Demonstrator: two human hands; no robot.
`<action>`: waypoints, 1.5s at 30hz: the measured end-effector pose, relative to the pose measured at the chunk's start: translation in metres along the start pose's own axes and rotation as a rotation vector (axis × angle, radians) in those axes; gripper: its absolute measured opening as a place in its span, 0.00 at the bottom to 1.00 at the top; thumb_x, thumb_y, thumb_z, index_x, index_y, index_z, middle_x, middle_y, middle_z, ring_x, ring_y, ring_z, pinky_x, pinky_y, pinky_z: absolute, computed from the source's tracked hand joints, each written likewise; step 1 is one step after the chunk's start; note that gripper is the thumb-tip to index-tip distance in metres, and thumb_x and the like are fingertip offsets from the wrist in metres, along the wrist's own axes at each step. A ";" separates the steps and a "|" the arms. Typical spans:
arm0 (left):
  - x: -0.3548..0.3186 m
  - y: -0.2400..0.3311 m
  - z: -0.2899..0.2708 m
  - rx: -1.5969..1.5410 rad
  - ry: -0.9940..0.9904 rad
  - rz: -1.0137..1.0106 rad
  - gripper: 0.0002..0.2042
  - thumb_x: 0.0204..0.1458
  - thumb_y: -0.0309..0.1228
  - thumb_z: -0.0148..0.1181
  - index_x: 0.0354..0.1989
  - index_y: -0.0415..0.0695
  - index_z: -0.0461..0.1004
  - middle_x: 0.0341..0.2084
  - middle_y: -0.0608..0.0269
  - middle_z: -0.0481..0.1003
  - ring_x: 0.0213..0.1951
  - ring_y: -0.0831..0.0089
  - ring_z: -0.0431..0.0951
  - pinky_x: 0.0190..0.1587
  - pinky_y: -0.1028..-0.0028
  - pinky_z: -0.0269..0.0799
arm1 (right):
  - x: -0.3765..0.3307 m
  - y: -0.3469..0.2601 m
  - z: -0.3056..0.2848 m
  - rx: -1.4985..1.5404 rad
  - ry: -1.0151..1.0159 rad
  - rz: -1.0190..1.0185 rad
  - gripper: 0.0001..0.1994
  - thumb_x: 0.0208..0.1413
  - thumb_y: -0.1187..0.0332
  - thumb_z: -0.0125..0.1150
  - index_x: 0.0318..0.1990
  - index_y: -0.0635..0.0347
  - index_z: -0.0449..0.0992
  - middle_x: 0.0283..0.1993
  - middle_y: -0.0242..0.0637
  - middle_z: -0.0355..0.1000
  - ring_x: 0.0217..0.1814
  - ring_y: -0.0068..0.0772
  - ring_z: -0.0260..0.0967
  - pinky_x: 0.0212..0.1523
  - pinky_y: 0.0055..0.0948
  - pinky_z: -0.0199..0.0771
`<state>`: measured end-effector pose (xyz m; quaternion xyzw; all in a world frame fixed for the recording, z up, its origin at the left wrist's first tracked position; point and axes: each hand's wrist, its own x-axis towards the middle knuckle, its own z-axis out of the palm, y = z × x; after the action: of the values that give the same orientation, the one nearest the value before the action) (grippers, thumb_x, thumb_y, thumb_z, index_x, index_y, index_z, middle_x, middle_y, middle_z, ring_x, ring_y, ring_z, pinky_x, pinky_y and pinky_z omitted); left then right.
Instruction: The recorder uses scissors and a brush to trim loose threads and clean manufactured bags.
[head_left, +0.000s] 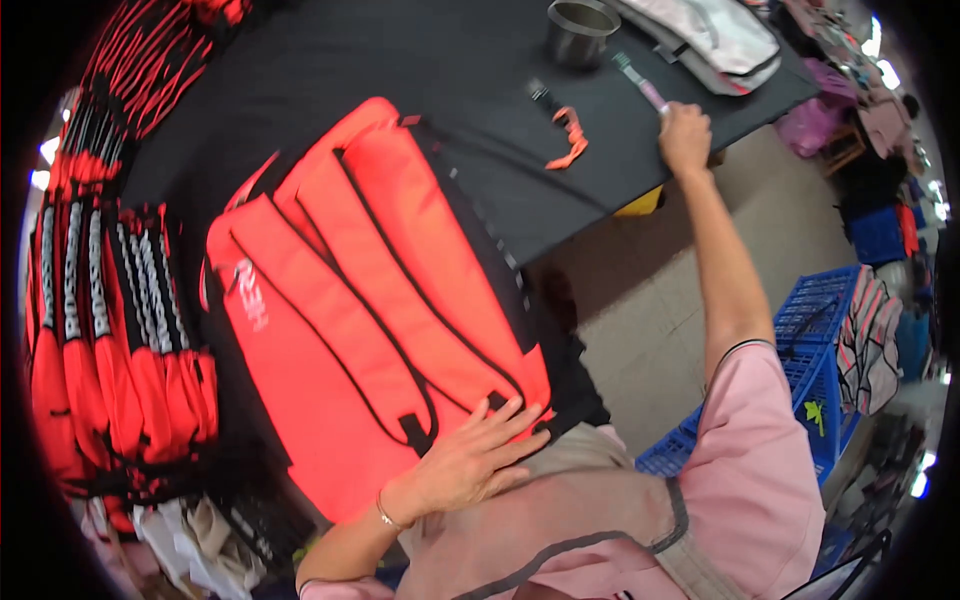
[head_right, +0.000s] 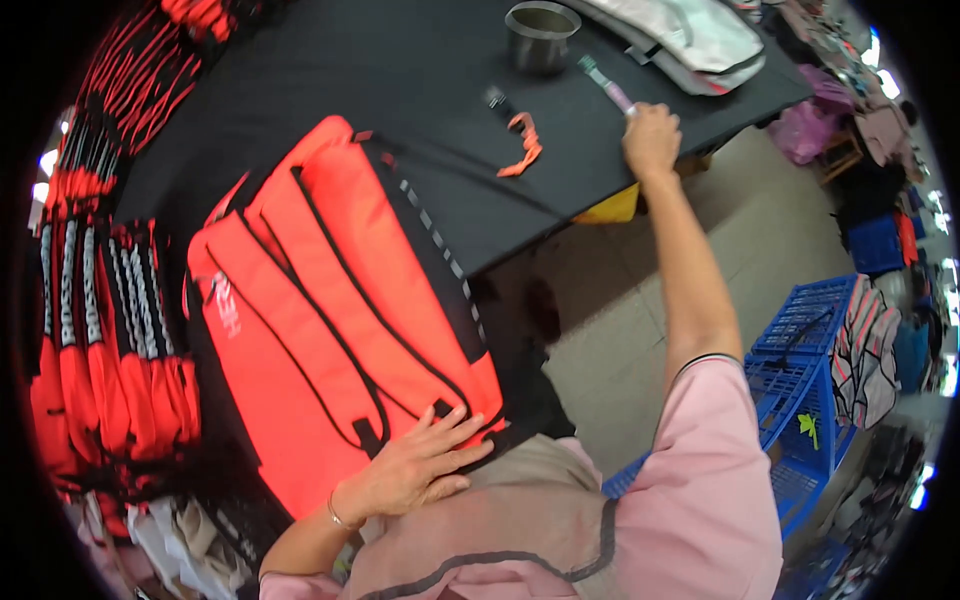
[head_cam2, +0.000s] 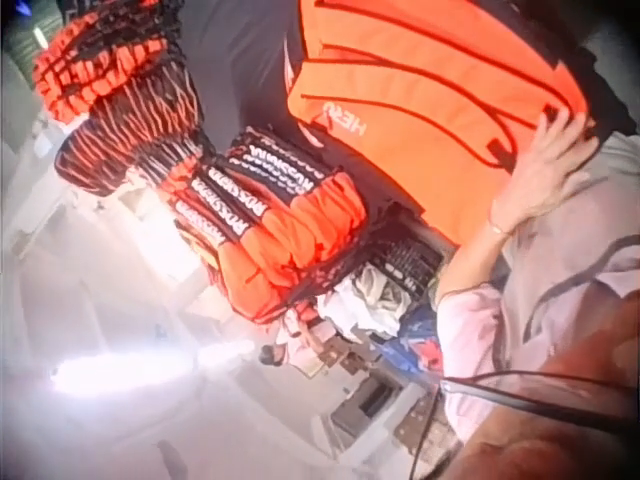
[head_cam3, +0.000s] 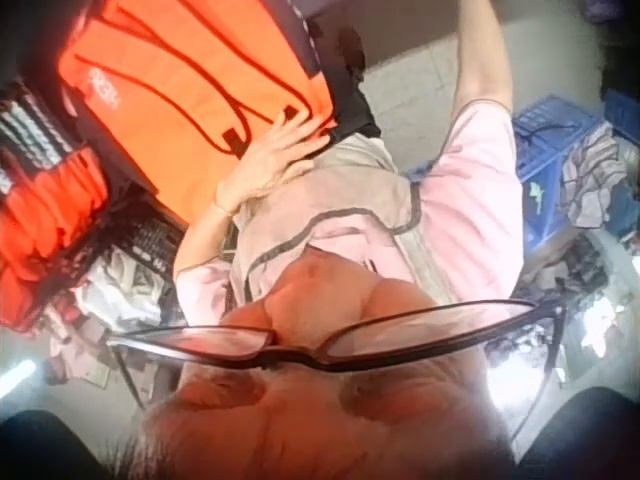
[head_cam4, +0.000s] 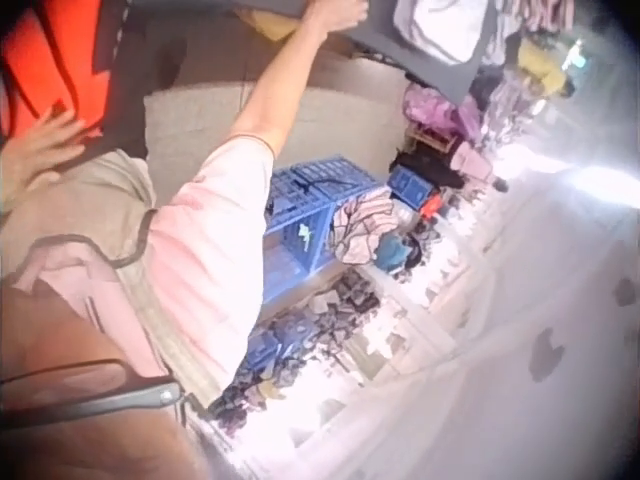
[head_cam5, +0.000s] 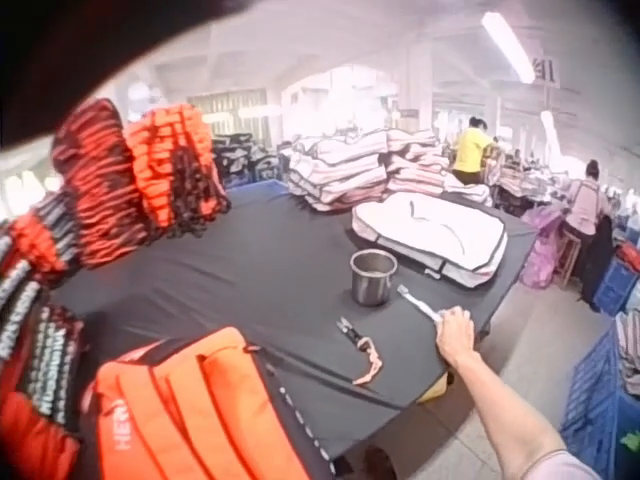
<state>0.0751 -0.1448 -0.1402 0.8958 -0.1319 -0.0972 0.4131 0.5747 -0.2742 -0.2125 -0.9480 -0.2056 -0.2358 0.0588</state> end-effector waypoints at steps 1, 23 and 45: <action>-0.004 0.001 -0.002 -0.170 0.059 -0.016 0.18 0.57 0.33 0.59 0.56 0.42 0.73 0.61 0.51 0.66 0.66 0.54 0.61 0.65 0.56 0.60 | 0.005 0.009 0.003 0.073 0.025 -0.003 0.11 0.59 0.63 0.55 0.45 0.55 0.78 0.43 0.47 0.71 0.46 0.54 0.70 0.45 0.50 0.73; 0.016 -0.105 -0.076 0.653 0.567 -0.589 0.31 0.56 0.43 0.57 0.67 0.48 0.60 0.70 0.55 0.52 0.72 0.49 0.45 0.67 0.38 0.32 | 0.088 -0.037 -0.103 0.295 -0.013 -0.117 0.10 0.61 0.70 0.49 0.47 0.57 0.74 0.46 0.51 0.68 0.47 0.57 0.70 0.47 0.47 0.71; 0.028 -0.115 -0.080 0.632 0.618 -0.538 0.31 0.54 0.42 0.59 0.66 0.49 0.62 0.69 0.56 0.54 0.71 0.51 0.47 0.68 0.39 0.31 | 0.132 -0.063 -0.118 -0.038 -0.331 -0.325 0.10 0.54 0.69 0.55 0.39 0.60 0.81 0.40 0.50 0.78 0.44 0.49 0.78 0.42 0.46 0.78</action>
<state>0.1425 -0.0248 -0.1794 0.9660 0.2083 0.1140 0.1026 0.6047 -0.1938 -0.0457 -0.9291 -0.3580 -0.0872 -0.0322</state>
